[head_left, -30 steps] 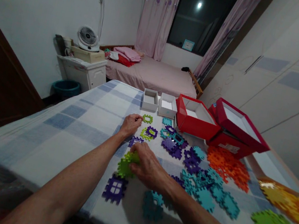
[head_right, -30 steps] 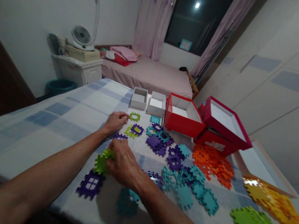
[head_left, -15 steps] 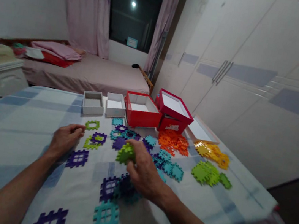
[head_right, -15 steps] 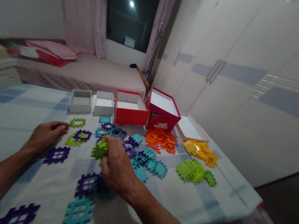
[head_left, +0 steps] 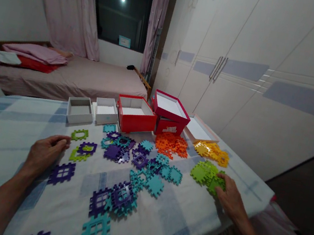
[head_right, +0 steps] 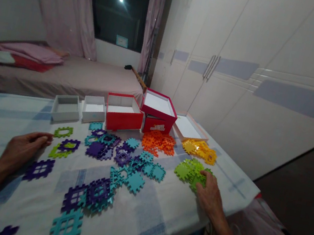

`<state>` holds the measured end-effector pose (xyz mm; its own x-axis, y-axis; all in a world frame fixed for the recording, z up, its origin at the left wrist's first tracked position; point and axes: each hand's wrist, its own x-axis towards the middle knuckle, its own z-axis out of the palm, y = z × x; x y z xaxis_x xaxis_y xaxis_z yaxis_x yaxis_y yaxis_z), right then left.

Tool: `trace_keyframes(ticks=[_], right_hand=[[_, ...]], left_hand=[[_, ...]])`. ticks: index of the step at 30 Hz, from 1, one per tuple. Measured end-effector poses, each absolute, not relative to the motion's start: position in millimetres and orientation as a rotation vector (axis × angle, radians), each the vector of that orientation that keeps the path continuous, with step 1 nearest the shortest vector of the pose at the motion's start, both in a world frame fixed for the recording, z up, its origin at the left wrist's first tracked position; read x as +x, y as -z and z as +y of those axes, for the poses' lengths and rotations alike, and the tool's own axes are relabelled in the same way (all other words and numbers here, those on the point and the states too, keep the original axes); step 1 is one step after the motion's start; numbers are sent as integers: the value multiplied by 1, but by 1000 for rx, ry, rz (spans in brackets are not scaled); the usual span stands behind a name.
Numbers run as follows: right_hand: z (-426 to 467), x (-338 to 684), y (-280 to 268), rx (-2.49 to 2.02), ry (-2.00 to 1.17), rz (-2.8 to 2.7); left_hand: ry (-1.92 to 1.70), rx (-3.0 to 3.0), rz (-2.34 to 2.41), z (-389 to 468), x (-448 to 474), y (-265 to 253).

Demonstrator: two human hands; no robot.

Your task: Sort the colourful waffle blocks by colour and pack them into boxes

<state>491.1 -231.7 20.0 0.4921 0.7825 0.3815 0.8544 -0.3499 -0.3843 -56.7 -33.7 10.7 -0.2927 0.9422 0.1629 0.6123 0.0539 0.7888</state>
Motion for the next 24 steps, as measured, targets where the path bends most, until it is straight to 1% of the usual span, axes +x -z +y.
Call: trace_keyframes(ticks=[5,9,10,13,17,21,24], right_hand=[[-233,502,-5,-2239,395,-1257],[-224,480,-30,-2079,549,-1351],[-218,466,-40,-2014,532,-1405],[-190,406,-64,-1764,296,-1679],[-142,314,-68,-1505,-21,-2138],[-111,252,-56,-1484,-135,-2348],[-115,237,-62,-1465,-159,-2362]], left_hand=[[-1167,1507,1883,-33,-55,-9],[-1221,1510,1842,-29,-56,-2],[-1227,1514,1837,-28,-56,0],[-1241,1522,1833,-27,-58,3],[-1248,1550,1807,-29,-57,2],[-1233,1556,1803,-30,-57,0],[-1212,1550,1806,-32,-56,-2]])
